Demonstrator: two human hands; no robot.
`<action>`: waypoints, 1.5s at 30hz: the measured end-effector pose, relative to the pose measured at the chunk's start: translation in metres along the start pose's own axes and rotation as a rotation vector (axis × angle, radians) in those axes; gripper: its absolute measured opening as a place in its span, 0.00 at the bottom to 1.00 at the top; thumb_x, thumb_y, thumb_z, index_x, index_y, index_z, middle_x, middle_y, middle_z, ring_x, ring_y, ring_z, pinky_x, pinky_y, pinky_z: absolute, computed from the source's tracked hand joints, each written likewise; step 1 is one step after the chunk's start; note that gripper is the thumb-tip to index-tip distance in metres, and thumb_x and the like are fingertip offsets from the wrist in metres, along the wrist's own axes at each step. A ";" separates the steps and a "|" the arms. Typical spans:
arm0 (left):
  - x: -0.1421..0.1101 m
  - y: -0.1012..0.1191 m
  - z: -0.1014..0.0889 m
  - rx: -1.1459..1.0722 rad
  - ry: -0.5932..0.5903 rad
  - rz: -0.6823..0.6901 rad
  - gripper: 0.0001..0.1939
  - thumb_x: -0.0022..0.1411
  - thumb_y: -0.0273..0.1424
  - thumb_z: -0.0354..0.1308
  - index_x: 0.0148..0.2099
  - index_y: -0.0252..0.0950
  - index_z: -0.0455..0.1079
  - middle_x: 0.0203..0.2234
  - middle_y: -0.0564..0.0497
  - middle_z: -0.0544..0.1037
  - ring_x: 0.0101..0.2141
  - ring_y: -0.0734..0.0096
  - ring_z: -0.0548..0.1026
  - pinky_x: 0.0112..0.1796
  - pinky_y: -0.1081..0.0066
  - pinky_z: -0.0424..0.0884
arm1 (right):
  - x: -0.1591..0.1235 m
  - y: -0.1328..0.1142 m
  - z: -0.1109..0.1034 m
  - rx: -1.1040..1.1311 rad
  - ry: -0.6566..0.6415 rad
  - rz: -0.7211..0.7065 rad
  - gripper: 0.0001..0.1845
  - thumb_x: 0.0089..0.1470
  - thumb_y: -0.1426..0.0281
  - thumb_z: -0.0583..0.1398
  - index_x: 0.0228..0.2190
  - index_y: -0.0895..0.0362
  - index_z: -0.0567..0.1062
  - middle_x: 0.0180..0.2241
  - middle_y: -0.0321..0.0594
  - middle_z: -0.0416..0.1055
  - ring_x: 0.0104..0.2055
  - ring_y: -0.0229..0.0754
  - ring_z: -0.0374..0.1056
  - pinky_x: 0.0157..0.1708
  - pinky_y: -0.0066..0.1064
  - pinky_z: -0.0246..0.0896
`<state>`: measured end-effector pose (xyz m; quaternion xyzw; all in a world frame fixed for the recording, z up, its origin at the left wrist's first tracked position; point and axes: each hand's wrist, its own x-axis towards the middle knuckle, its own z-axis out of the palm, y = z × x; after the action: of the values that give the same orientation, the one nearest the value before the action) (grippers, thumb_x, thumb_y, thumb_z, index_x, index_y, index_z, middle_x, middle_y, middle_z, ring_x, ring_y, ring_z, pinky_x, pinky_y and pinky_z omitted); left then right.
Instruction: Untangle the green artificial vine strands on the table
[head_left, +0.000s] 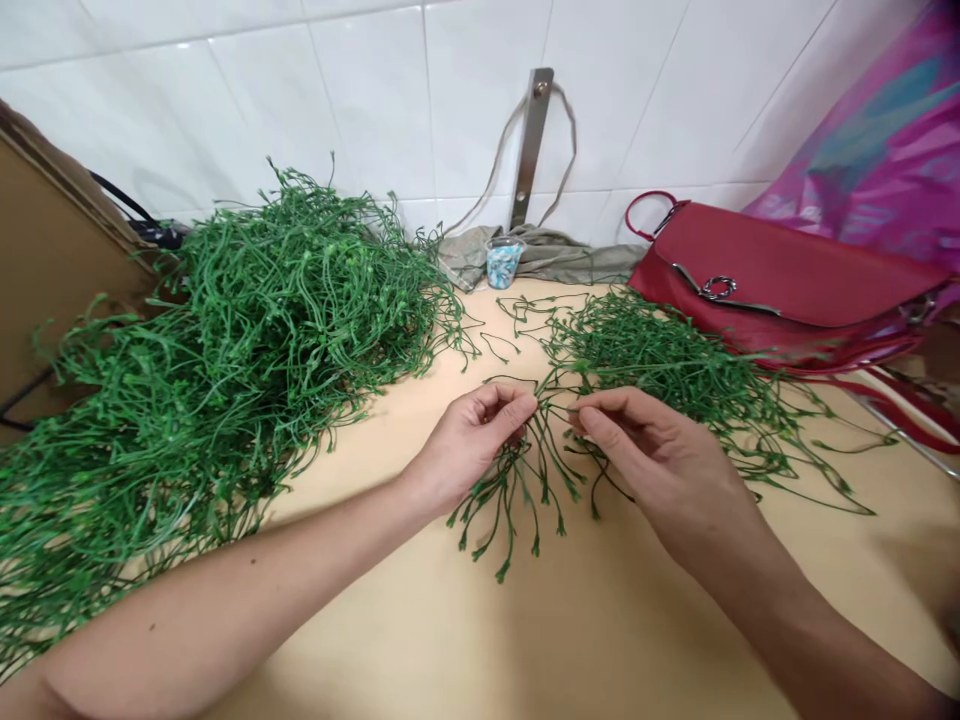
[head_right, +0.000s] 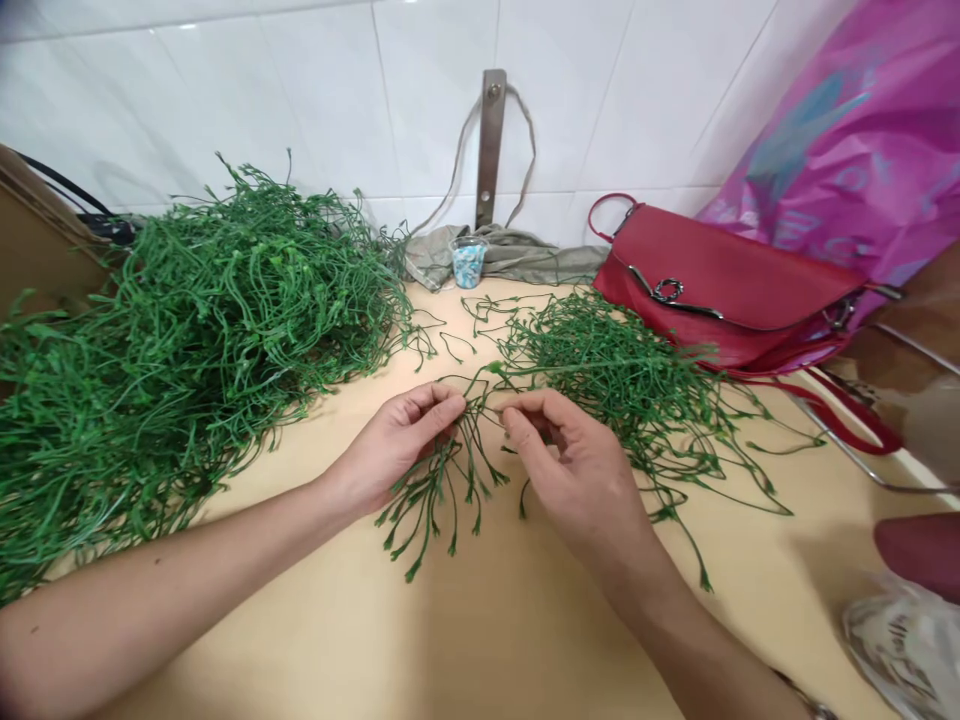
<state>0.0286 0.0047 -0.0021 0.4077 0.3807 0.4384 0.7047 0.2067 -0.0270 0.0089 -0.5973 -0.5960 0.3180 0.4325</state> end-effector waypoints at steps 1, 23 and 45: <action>0.000 -0.001 0.000 0.034 -0.011 0.007 0.16 0.56 0.39 0.71 0.35 0.33 0.72 0.25 0.57 0.71 0.27 0.80 0.66 0.31 0.75 0.61 | 0.000 0.001 -0.001 -0.012 0.005 0.008 0.15 0.55 0.55 0.61 0.32 0.54 0.78 0.30 0.40 0.77 0.32 0.43 0.72 0.32 0.33 0.67; 0.001 0.004 0.000 0.367 -0.277 0.028 0.17 0.59 0.42 0.65 0.32 0.36 0.66 0.22 0.59 0.63 0.23 0.79 0.58 0.27 0.72 0.53 | 0.006 -0.007 -0.003 -0.105 0.015 -0.036 0.08 0.42 0.64 0.60 0.23 0.52 0.78 0.23 0.39 0.78 0.26 0.44 0.73 0.26 0.34 0.69; 0.019 0.011 -0.014 0.137 -0.133 0.057 0.14 0.55 0.39 0.69 0.32 0.34 0.72 0.27 0.54 0.70 0.31 0.76 0.66 0.36 0.72 0.61 | 0.018 -0.015 -0.046 -0.616 0.652 -0.400 0.15 0.61 0.64 0.57 0.49 0.47 0.74 0.54 0.50 0.73 0.64 0.65 0.61 0.63 0.66 0.51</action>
<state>0.0186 0.0290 -0.0006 0.4938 0.3502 0.4033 0.6863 0.2426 -0.0166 0.0443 -0.6397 -0.5990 -0.1658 0.4522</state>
